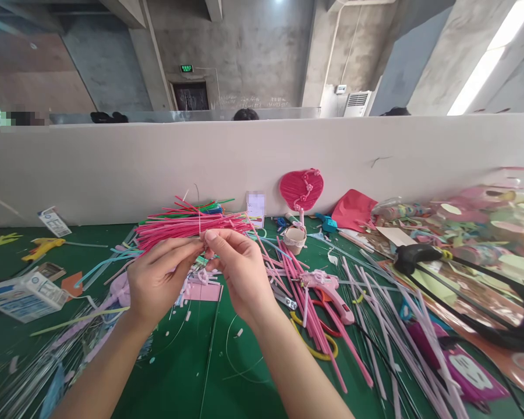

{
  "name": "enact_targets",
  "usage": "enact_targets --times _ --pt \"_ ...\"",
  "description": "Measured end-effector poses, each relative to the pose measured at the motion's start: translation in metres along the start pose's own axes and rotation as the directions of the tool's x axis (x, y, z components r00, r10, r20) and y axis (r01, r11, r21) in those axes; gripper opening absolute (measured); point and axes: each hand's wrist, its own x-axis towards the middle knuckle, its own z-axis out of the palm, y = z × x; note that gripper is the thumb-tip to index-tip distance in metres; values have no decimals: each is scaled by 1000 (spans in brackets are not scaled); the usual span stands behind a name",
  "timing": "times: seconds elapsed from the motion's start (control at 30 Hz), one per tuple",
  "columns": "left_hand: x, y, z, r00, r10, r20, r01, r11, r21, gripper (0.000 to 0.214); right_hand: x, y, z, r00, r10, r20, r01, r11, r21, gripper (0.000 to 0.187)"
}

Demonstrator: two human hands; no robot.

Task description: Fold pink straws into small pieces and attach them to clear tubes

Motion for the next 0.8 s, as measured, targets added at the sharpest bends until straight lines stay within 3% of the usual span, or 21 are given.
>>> enact_targets --times 0.27,0.53,0.8 --pt "-2 -8 -2 985 156 74 -164 979 120 36 -2 1 1 999 40 -2 -40 999 10 26" --pt "7 3 -6 985 -14 173 28 996 -79 27 -3 -3 -4 1000 8 20 -8 1000 -2 28" --pt "8 8 -2 992 -54 110 55 998 -7 8 -2 1 -4 999 -52 -1 52 996 -71 27"
